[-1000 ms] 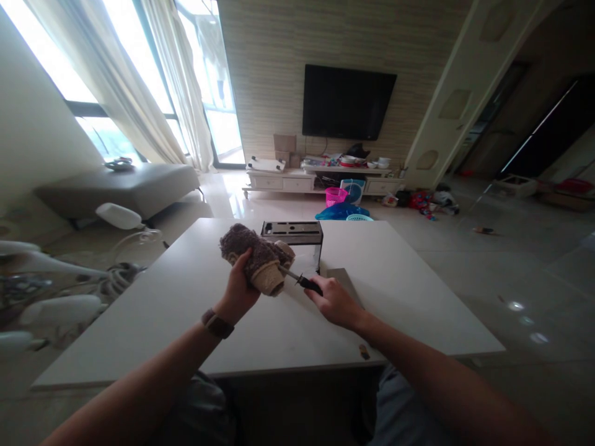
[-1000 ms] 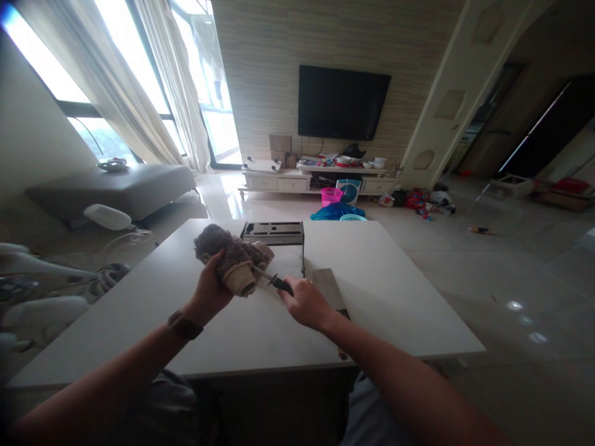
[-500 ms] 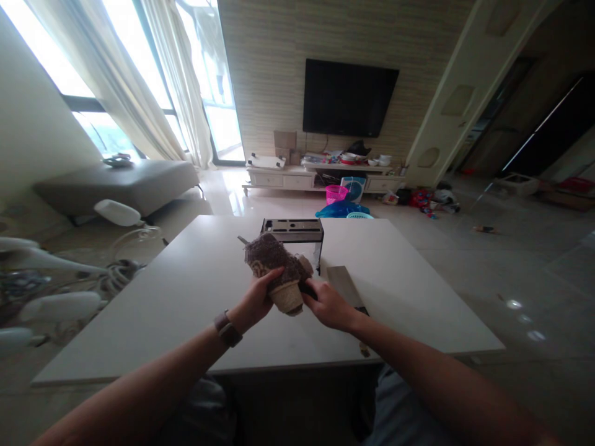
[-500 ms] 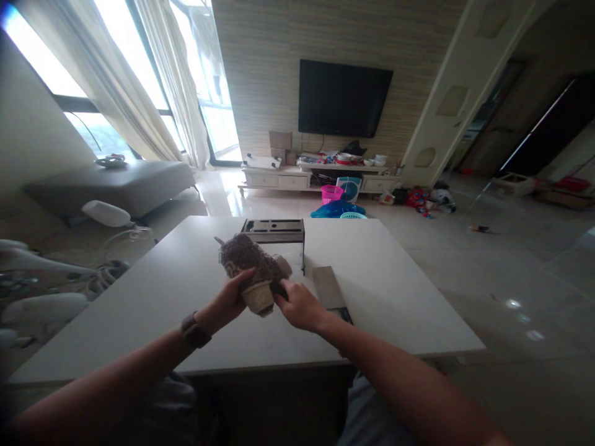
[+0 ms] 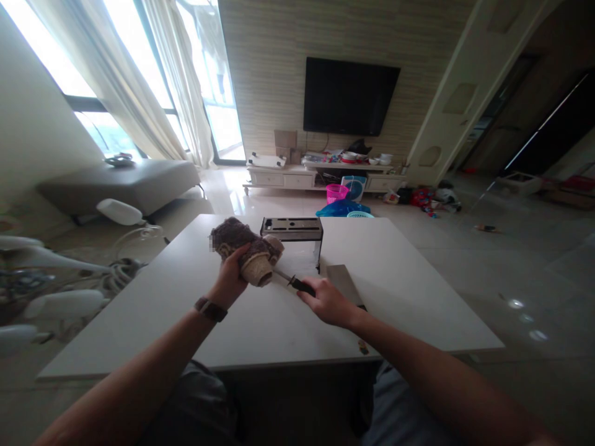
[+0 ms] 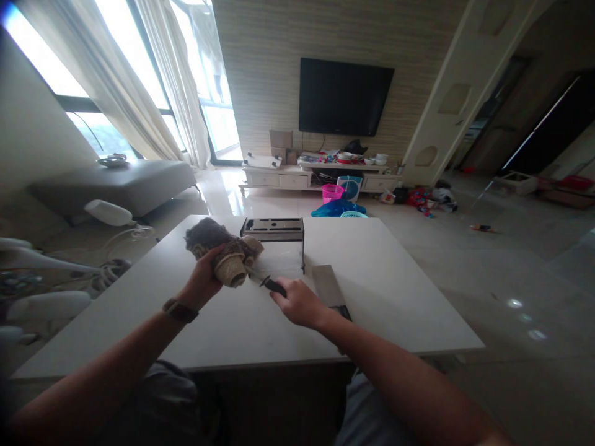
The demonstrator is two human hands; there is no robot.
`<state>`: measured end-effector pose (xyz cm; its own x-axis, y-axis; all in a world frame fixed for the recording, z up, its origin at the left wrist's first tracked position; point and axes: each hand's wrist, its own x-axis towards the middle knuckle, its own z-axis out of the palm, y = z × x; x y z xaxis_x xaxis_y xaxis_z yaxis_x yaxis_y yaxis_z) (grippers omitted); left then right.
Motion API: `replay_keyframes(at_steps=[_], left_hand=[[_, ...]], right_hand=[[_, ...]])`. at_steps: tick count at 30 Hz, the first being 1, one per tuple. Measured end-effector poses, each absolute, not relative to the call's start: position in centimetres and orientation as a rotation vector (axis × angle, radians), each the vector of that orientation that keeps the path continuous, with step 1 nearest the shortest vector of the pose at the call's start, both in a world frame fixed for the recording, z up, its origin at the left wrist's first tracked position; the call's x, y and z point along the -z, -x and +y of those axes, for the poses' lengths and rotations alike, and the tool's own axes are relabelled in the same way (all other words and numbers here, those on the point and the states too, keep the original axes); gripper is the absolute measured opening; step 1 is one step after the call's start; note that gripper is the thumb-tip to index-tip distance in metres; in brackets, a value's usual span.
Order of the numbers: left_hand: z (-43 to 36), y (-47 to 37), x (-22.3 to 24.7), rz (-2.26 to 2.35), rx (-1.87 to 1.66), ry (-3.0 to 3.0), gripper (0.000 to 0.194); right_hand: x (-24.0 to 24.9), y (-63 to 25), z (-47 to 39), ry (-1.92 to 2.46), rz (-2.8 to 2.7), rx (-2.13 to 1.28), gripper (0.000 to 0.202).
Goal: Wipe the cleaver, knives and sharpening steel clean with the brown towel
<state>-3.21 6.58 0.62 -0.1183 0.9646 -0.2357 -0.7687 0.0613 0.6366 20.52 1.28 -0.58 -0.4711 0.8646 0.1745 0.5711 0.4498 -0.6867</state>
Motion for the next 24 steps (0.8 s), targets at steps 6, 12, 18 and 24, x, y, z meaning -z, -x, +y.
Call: replay_keyframes(at_steps=[6,12,18,24], left_hand=[[7.1,4.4,0.0,0.803,-1.499,-0.404,0.022],[6.3,3.6,-0.1,0.792,-1.446,-0.424,0.024],[4.6,0.7,1.2,0.849,-1.282,-0.409,0.021],[3.2,-2.1,2.7,0.855,-1.253,-0.396,0.022]], right_hand=[[0.3,-20.7,1.0,1.238,-2.236,-0.751,0.013],[0.5,-21.0,0.8,1.239,-2.219,-0.782,0.016],[1.1,-20.5,1.4,1.219,-2.203,-0.780,0.017],[1.0,-20.5,1.6,1.221,-2.207,-0.818,0.015]])
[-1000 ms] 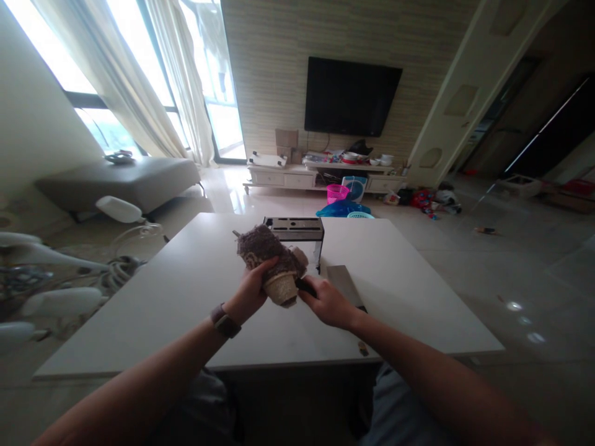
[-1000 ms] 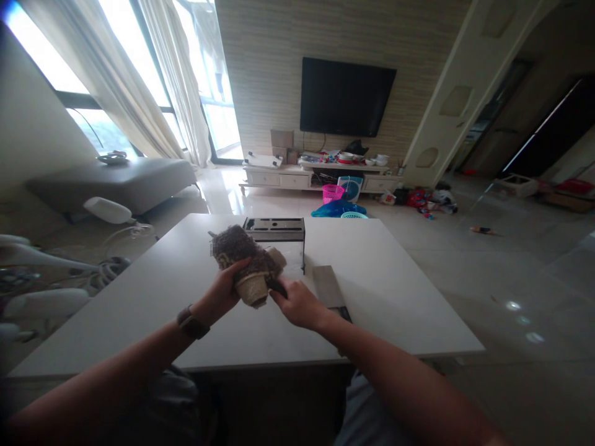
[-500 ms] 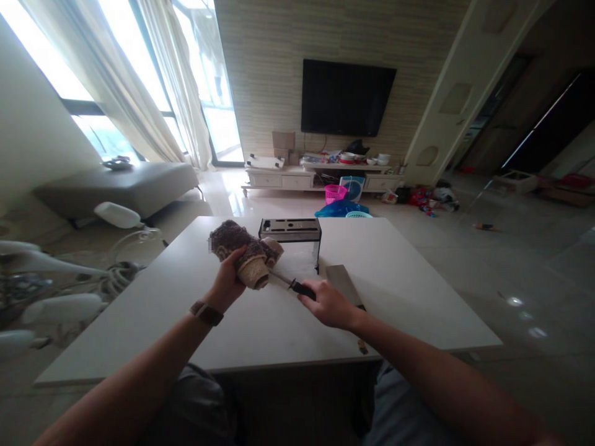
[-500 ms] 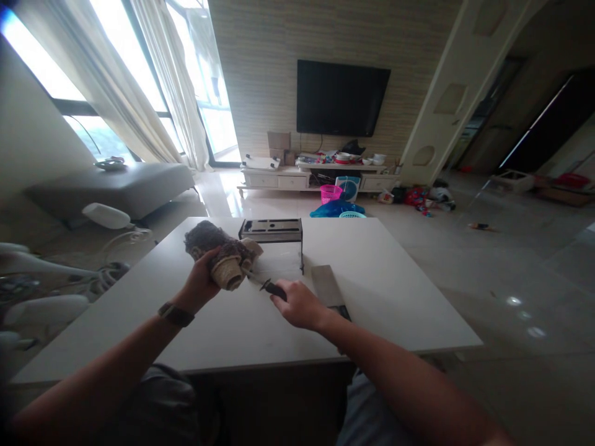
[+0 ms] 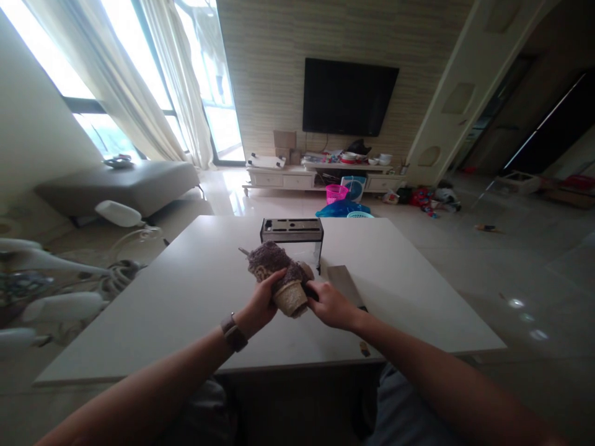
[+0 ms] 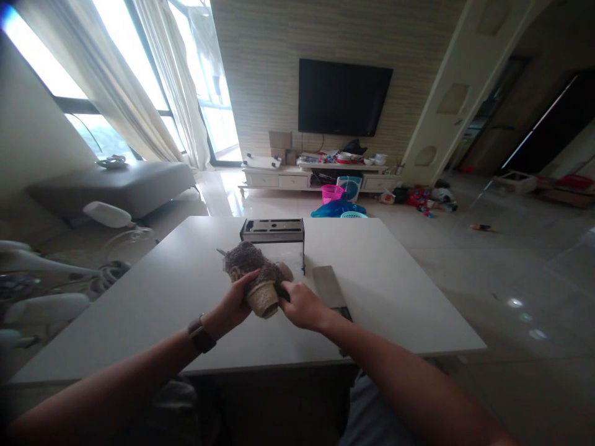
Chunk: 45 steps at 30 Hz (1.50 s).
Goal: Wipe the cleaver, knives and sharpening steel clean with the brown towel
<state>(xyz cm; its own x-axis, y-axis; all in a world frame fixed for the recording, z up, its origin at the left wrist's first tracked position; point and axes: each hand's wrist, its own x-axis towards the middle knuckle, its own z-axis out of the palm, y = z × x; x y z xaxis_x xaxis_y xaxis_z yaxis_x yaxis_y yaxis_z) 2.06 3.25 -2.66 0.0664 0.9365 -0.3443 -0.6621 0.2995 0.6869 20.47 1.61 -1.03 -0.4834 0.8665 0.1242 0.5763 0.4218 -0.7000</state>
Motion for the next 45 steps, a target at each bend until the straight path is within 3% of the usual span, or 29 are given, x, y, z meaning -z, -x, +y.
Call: replay_keyframes(at_steps=[18,45], left_hand=[[7.4,4.8,-1.2,0.791,-1.596,-0.388,0.018],[4.1,-0.9,1.9,0.889,-1.142,-0.423,0.016]], right_hand=[[0.5,-20.6,0.9,1.198,-2.213,-0.807,0.013],[2.0,-20.1,1.8,1.203,-2.154,-0.873,0.018]])
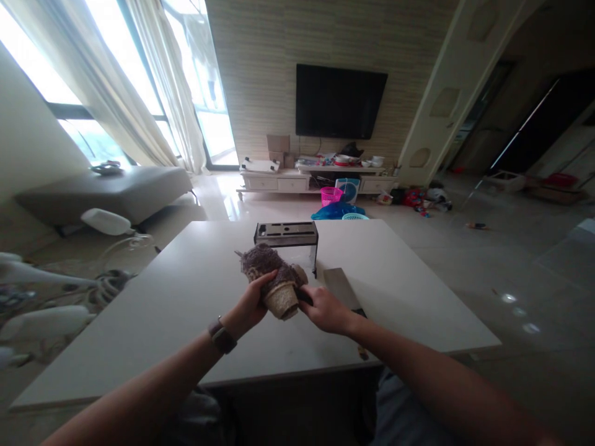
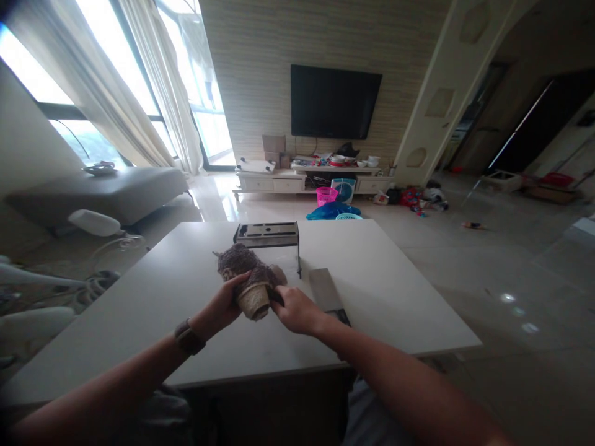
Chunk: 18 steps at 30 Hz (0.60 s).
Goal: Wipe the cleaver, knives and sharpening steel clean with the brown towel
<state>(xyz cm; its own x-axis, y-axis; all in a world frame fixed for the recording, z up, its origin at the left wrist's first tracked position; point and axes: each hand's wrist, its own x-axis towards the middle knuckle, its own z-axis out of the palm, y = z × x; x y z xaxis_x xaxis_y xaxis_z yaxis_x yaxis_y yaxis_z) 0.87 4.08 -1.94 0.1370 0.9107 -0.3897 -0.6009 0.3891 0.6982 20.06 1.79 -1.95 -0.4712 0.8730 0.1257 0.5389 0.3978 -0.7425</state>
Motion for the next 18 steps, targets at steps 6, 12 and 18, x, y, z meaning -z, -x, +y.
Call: replay_keyframes(at_steps=[6,12,18], left_hand=[[5.5,0.4,0.7,0.880,-1.282,-0.419,0.015],[7.1,3.5,-0.4,0.802,-1.487,-0.390,0.018],[7.8,6.0,-1.0,0.733,-1.589,-0.337,0.021]], right_hand=[[1.6,-20.4,1.7,1.200,-2.149,-0.794,0.017],[1.0,-20.6,1.2,1.238,-2.217,-0.786,0.015],[0.7,-20.0,0.6,1.238,-2.249,-0.778,0.022]])
